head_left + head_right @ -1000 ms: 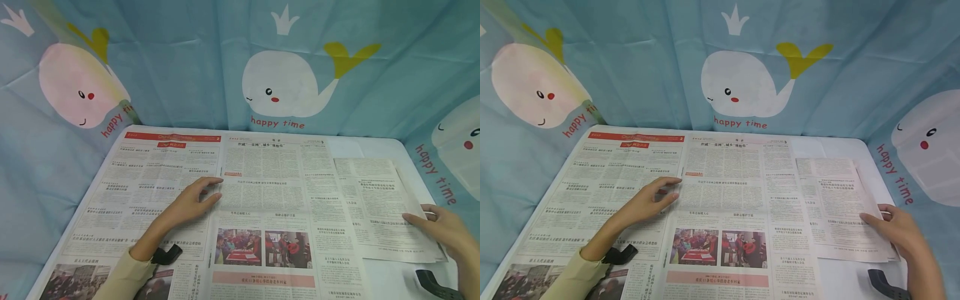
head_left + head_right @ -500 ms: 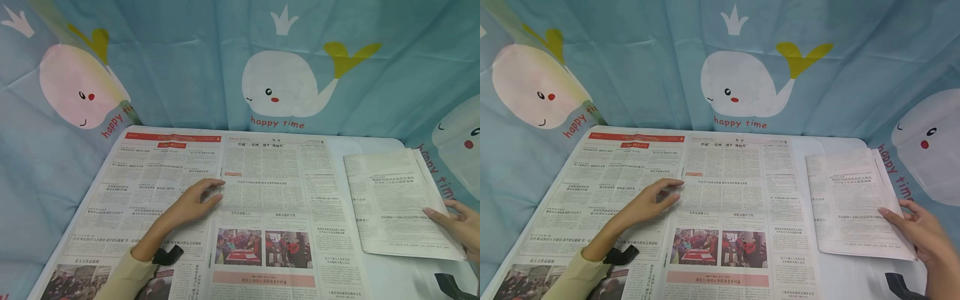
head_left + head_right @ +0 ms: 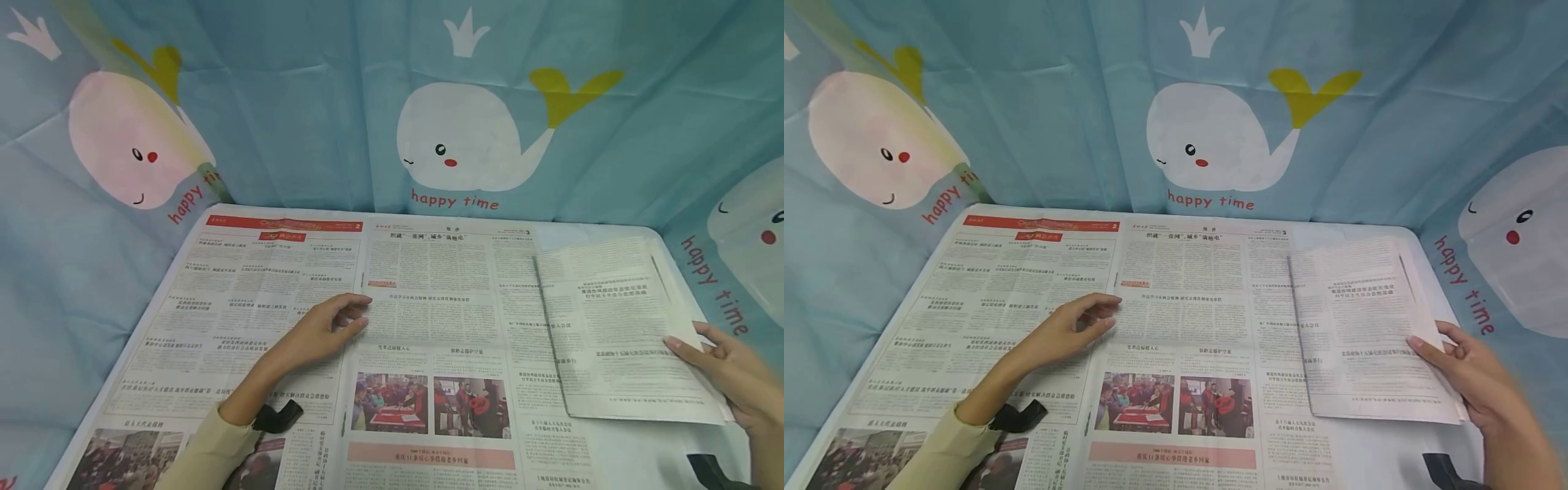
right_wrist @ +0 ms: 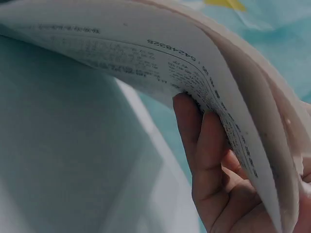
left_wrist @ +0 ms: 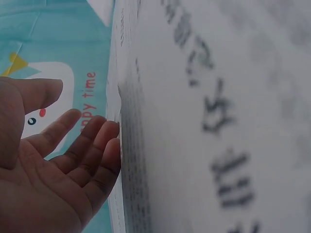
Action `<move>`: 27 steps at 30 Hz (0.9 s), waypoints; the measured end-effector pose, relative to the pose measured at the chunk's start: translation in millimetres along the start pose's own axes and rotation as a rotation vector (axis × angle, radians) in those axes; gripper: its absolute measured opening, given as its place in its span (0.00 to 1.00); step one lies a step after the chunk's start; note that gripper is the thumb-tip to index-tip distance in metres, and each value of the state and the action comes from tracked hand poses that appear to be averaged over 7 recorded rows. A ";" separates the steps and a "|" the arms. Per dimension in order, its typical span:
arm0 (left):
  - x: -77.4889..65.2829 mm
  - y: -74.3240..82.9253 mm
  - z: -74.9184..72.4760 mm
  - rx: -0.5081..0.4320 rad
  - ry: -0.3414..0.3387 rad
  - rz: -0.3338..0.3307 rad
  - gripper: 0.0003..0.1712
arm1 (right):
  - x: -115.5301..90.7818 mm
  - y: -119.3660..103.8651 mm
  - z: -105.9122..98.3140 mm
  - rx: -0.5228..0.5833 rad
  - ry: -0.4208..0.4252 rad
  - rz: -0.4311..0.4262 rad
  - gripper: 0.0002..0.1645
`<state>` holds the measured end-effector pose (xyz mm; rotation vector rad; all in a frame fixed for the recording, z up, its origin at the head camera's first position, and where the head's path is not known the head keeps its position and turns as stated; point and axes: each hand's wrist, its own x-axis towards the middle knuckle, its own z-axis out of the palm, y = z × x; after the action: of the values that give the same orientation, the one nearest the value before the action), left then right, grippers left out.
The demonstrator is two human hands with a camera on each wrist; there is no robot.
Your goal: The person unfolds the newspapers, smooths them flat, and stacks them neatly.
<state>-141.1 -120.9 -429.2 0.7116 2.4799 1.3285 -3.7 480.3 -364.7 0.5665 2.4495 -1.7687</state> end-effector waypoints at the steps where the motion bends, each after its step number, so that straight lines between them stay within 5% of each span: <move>1: 0.0 0.6 0.2 0.000 -0.001 -0.004 0.27 | 1.0 -1.6 5.8 -0.014 -0.021 0.013 0.23; 8: 3.7 6.2 4.2 0.016 0.059 -0.034 0.24 | 5.2 -21.4 50.5 -0.240 -0.066 -0.027 0.24; 13: 8.6 9.8 9.1 0.032 0.103 -0.067 0.22 | 3.4 -31.7 84.2 -0.386 -0.002 -0.114 0.40; 27: 28.4 40.6 41.6 -0.016 -0.017 0.005 0.23 | 6.0 -42.8 142.1 -0.270 -0.121 -0.197 0.33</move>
<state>-135.3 -57.4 -418.2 0.7224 2.4535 1.3372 -46.0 338.3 -375.4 0.1960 2.6720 -1.4417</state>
